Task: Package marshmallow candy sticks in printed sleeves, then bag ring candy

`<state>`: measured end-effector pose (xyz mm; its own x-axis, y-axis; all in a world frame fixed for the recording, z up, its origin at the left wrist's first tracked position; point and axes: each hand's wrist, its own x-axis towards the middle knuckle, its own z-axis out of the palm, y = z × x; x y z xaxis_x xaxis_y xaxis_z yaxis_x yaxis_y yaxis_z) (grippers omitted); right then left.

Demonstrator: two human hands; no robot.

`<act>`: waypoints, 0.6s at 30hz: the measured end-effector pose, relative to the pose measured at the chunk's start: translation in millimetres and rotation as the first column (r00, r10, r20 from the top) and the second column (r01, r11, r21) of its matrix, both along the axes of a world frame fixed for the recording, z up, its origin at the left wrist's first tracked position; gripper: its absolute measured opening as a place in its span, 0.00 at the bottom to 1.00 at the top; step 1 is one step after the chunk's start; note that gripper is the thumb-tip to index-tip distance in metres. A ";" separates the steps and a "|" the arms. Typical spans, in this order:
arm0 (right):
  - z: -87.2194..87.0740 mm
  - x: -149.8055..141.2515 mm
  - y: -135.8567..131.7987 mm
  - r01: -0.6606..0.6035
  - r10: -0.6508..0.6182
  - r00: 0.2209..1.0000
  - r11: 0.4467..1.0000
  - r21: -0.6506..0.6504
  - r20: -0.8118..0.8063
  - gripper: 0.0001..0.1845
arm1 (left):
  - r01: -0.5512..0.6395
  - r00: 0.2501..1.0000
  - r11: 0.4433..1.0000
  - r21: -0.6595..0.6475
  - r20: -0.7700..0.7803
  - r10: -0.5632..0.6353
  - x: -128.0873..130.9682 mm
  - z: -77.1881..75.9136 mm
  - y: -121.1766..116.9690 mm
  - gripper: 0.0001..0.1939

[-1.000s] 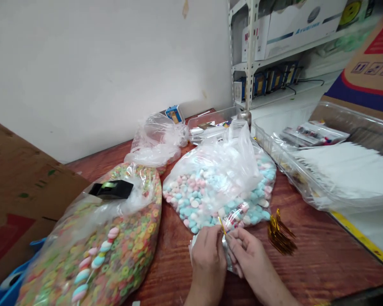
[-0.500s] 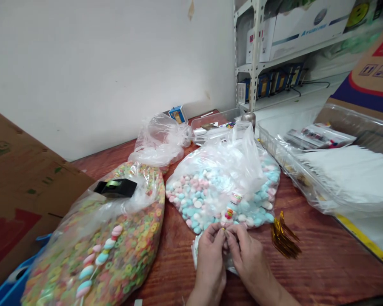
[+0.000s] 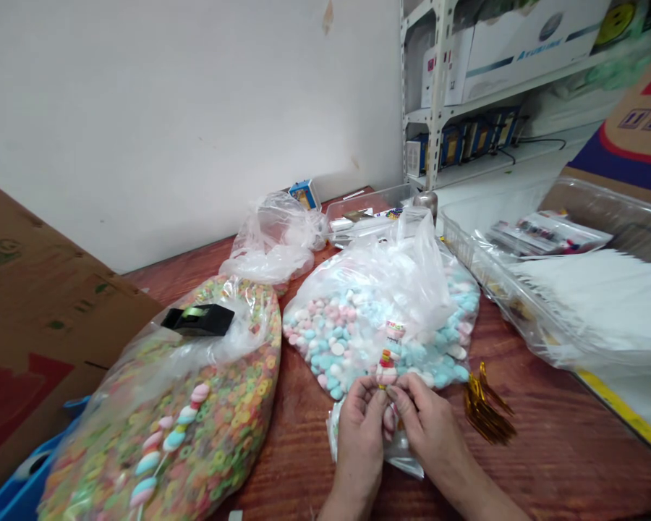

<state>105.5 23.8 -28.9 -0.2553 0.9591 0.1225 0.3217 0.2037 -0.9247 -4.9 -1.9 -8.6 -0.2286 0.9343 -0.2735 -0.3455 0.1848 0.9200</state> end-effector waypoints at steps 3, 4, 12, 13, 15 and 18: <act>4.0 -0.2 2.6 -0.060 0.048 0.990 0.994 -0.092 -0.129 0.12 | -0.003 0.998 1.000 -0.002 0.065 0.003 0.4 0.1 0.2 0.15; 5.2 -0.3 3.1 -0.079 0.059 0.985 0.990 -0.114 -0.165 0.11 | -0.006 0.996 1.000 -0.009 0.088 0.007 0.8 -0.1 0.5 0.15; 10.4 3.9 8.3 -0.113 0.093 0.975 0.990 -0.088 -0.201 0.12 | 0.168 0.804 0.977 0.129 -0.591 -0.060 -14.8 0.1 -1.5 0.11; 11.2 3.8 8.1 -0.111 0.097 0.977 0.992 -0.066 -0.192 0.11 | 0.193 0.721 0.965 0.178 -0.693 -0.016 -16.8 0.3 -2.4 0.12; 12.5 2.2 6.6 -0.120 0.107 0.974 0.991 -0.057 -0.198 0.12 | 0.191 0.652 0.955 0.225 -0.757 0.048 -18.0 -0.2 -3.8 0.12; 12.9 -2.9 3.8 -0.165 0.119 0.952 0.976 -0.144 -0.280 0.15 | 0.067 0.797 0.991 0.115 -0.603 0.016 -13.9 -2.5 -3.7 0.12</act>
<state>102.6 27.6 -16.0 -0.3696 0.9278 0.0502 0.0357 0.0681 -0.9970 -18.9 -5.5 -11.1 -0.2836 0.9585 0.0292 0.2887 0.0563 0.9558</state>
